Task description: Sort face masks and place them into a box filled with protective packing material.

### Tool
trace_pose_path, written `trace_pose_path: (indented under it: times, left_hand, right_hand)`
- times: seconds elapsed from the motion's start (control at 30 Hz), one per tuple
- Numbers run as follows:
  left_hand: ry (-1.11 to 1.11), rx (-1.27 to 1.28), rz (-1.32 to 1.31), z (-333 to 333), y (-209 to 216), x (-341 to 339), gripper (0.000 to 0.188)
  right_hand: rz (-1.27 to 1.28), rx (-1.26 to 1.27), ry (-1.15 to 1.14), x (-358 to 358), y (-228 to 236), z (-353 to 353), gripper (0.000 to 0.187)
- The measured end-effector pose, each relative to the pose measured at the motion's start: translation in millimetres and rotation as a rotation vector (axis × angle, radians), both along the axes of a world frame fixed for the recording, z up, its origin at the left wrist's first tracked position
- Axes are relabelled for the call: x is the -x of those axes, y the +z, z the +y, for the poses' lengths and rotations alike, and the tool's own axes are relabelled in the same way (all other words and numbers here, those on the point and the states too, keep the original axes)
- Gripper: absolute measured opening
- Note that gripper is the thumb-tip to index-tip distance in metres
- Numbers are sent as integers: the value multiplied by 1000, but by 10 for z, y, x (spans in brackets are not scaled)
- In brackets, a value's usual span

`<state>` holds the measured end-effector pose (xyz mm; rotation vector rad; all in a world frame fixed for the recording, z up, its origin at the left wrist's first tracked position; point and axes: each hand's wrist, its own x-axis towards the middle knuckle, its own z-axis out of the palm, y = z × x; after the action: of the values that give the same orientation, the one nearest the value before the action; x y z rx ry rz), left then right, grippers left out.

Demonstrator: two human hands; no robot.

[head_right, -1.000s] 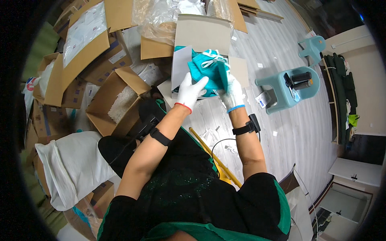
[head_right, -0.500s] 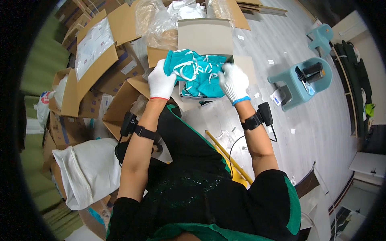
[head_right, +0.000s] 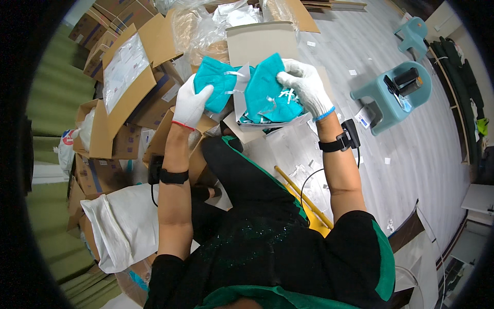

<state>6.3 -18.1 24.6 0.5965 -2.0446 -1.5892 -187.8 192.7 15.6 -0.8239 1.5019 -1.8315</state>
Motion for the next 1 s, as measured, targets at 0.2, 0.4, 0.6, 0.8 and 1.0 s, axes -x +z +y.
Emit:
trace_pose_path:
  times: [0.2,0.4,0.6,0.8,1.0]
  left_hand:
    - [-205,-41,-28,213,188,100,41]
    - [-3,-766,477,505,-213,83,47]
    - [439,-752,554,472,-358,104,21]
    - [614,-726,427,359,-359,117,16]
    - [300,-404,749,481,-683,290,9]
  right_hand:
    - [17,-85,58,-325,-70,-395,17]
    - [-41,25,-326,-619,-28,-691,23]
    - [-32,-173,-64,-848,-80,-768,26]
    - [-1159,2,634,-767,-81,-687,30]
    - [-1204,295,-67,-577,-126,-1393,19]
